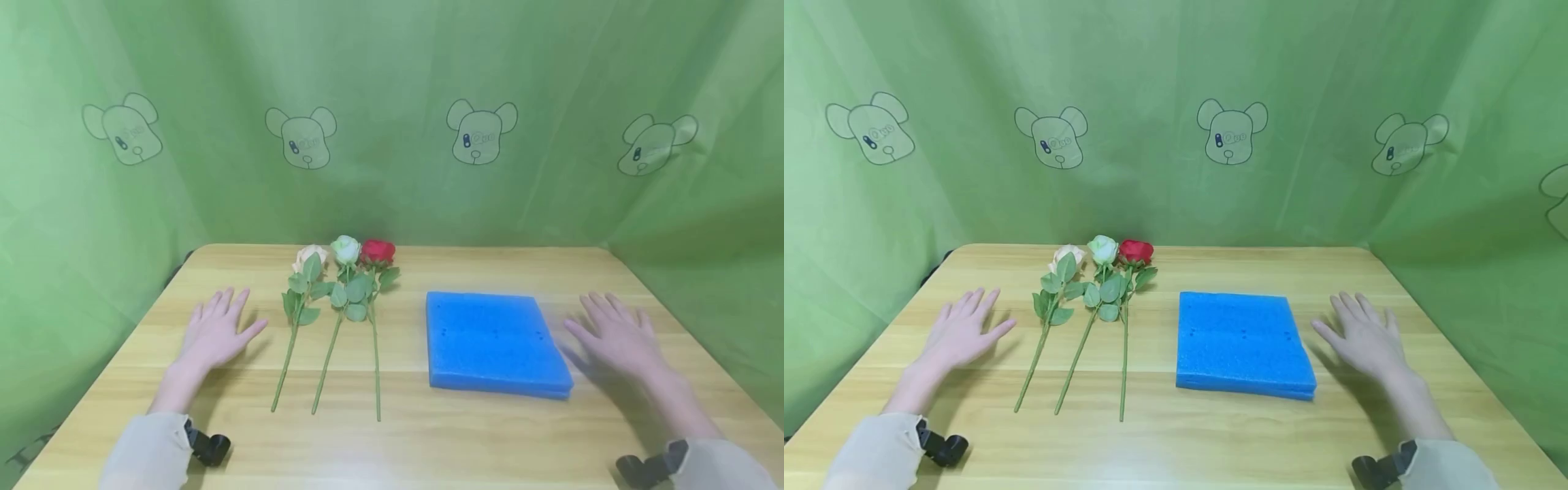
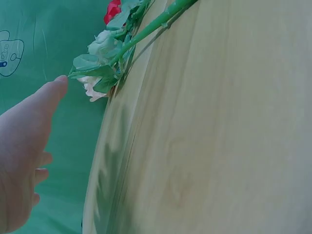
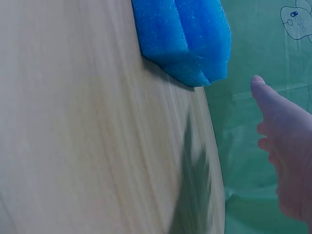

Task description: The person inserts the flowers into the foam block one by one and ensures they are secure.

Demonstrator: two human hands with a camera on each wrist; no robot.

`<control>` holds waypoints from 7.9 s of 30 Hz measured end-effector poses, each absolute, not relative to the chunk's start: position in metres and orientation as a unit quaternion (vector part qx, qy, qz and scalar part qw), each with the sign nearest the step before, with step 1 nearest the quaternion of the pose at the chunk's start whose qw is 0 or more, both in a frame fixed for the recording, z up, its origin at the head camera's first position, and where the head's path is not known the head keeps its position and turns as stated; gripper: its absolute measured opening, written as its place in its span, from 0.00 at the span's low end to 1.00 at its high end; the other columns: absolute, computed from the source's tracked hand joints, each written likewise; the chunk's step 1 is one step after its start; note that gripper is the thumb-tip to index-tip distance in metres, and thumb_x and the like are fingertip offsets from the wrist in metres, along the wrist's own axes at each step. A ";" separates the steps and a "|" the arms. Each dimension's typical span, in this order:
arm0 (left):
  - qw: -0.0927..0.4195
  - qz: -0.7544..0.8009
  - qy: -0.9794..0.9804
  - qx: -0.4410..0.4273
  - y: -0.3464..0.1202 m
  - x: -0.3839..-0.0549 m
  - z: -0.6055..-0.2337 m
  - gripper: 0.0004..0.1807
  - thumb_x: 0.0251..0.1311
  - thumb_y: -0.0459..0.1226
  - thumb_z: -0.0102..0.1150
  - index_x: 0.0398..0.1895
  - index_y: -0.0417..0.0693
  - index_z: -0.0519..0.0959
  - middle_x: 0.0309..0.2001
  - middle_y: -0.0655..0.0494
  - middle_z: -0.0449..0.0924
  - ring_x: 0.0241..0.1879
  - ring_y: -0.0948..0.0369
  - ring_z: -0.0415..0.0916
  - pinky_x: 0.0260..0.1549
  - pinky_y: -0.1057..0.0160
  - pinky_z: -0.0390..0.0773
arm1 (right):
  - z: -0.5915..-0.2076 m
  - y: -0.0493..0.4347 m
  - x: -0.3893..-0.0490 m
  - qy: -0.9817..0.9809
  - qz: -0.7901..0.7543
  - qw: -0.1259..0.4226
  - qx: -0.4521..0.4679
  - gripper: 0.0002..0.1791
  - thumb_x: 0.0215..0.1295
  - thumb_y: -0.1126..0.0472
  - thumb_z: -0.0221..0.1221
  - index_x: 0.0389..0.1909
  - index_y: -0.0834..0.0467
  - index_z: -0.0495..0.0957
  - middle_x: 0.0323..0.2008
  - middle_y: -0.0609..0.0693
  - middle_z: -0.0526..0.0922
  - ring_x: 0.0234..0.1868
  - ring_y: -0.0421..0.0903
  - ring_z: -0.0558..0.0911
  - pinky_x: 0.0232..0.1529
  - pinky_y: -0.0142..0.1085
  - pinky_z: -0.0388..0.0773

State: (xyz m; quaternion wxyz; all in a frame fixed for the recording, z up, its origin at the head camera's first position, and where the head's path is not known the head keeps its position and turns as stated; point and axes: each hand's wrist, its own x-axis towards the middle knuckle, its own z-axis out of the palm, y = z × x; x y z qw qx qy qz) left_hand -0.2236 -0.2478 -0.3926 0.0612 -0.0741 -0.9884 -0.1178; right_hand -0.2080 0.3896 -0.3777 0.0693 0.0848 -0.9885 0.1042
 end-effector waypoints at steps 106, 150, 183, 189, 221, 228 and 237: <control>-0.108 -0.638 -0.762 -0.019 -0.175 -0.213 -0.381 0.20 0.57 0.29 0.57 0.51 0.25 0.70 0.48 0.34 0.75 0.36 0.59 0.78 0.43 0.64 0.78 | -0.403 0.367 -0.179 -0.845 0.482 -0.091 0.214 0.41 0.62 0.70 0.54 0.69 0.69 0.40 0.68 0.70 0.41 0.59 0.17 0.55 0.53 0.14 0.54; -0.105 -0.686 -0.707 -0.132 -0.051 -0.241 -0.336 0.20 0.55 0.27 0.59 0.52 0.30 0.72 0.42 0.33 0.79 0.32 0.60 0.81 0.38 0.61 0.81 | -0.406 0.367 -0.175 -0.851 0.478 -0.090 0.198 0.38 0.66 0.67 0.52 0.70 0.66 0.42 0.69 0.69 0.44 0.57 0.17 0.55 0.51 0.13 0.53; -0.038 -0.652 -0.736 -0.181 0.097 -0.244 -0.319 0.12 0.54 0.34 0.65 0.43 0.42 0.82 0.40 0.52 0.84 0.30 0.65 0.81 0.35 0.71 0.79 | -0.403 0.365 -0.173 -0.839 0.500 -0.101 0.191 0.38 0.66 0.67 0.52 0.70 0.65 0.41 0.70 0.67 0.42 0.59 0.17 0.54 0.51 0.12 0.52; -0.038 -0.641 -0.744 -0.184 0.121 -0.242 -0.319 0.12 0.54 0.35 0.64 0.43 0.43 0.82 0.42 0.54 0.83 0.29 0.66 0.81 0.33 0.72 0.79 | -0.404 0.366 -0.174 -0.839 0.501 -0.099 0.190 0.38 0.66 0.67 0.52 0.70 0.66 0.42 0.69 0.68 0.43 0.58 0.18 0.55 0.52 0.13 0.54; -0.008 -0.557 -0.806 -0.203 0.173 -0.240 -0.335 0.12 0.55 0.40 0.63 0.43 0.53 0.83 0.42 0.64 0.83 0.45 0.69 0.77 0.43 0.72 0.76 | -0.406 0.368 -0.173 -0.843 0.496 -0.099 0.183 0.37 0.66 0.66 0.51 0.70 0.66 0.42 0.70 0.66 0.43 0.69 0.45 0.49 0.52 0.14 0.53; -0.002 -0.542 -0.814 -0.208 0.177 -0.243 -0.341 0.11 0.55 0.41 0.63 0.43 0.54 0.83 0.42 0.64 0.83 0.44 0.70 0.77 0.42 0.74 0.75 | -0.407 0.368 -0.173 -0.845 0.493 -0.097 0.182 0.37 0.66 0.66 0.51 0.70 0.66 0.42 0.70 0.67 0.43 0.68 0.43 0.49 0.53 0.14 0.53; -0.003 -0.538 -0.817 -0.208 0.180 -0.244 -0.346 0.11 0.56 0.39 0.63 0.43 0.54 0.83 0.42 0.64 0.83 0.37 0.73 0.76 0.32 0.78 0.74 | -0.407 0.368 -0.174 -0.849 0.487 -0.093 0.181 0.37 0.67 0.65 0.51 0.70 0.67 0.42 0.70 0.67 0.43 0.69 0.45 0.49 0.53 0.14 0.53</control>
